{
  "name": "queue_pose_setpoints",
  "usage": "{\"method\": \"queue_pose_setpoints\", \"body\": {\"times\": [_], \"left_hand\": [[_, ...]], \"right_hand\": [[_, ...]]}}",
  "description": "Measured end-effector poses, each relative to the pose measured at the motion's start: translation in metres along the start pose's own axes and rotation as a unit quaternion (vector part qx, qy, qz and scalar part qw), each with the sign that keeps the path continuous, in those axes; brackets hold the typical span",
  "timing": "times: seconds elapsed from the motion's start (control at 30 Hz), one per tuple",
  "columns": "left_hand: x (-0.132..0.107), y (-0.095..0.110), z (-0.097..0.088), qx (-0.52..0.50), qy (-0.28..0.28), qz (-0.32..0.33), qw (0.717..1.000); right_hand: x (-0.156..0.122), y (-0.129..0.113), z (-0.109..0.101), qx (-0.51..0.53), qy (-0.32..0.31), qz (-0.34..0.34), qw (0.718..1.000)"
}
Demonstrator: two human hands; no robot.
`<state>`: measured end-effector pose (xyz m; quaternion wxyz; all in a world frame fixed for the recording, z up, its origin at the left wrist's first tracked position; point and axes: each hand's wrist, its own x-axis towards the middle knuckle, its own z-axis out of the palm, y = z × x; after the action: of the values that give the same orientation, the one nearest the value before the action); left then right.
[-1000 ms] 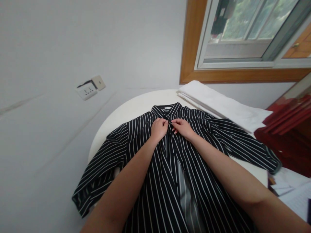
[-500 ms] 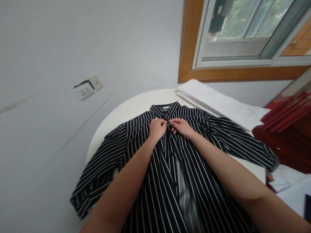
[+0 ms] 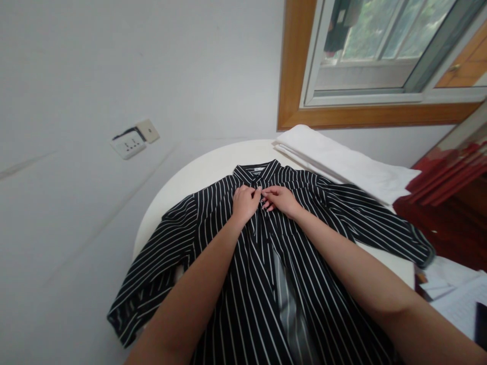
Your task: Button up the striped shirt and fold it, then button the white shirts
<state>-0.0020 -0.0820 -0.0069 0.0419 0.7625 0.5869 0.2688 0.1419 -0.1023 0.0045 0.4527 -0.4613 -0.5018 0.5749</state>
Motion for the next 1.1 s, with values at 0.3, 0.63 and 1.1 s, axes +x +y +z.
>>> {"method": "queue_pose_setpoints", "body": {"times": [0.3, 0.63, 1.1], "left_hand": [[0.0, -0.001, 0.0, 0.015, -0.003, 0.009, 1.0], [0.001, -0.001, 0.0, 0.009, 0.003, -0.01, 1.0], [0.001, -0.004, 0.002, 0.019, 0.001, -0.004, 1.0]], "right_hand": [[0.001, 0.002, -0.001, -0.004, 0.006, -0.003, 1.0], [0.0, 0.009, -0.001, -0.116, 0.021, -0.048, 0.992], [-0.022, -0.006, 0.008, -0.616, 0.021, -0.195, 0.763]]}}
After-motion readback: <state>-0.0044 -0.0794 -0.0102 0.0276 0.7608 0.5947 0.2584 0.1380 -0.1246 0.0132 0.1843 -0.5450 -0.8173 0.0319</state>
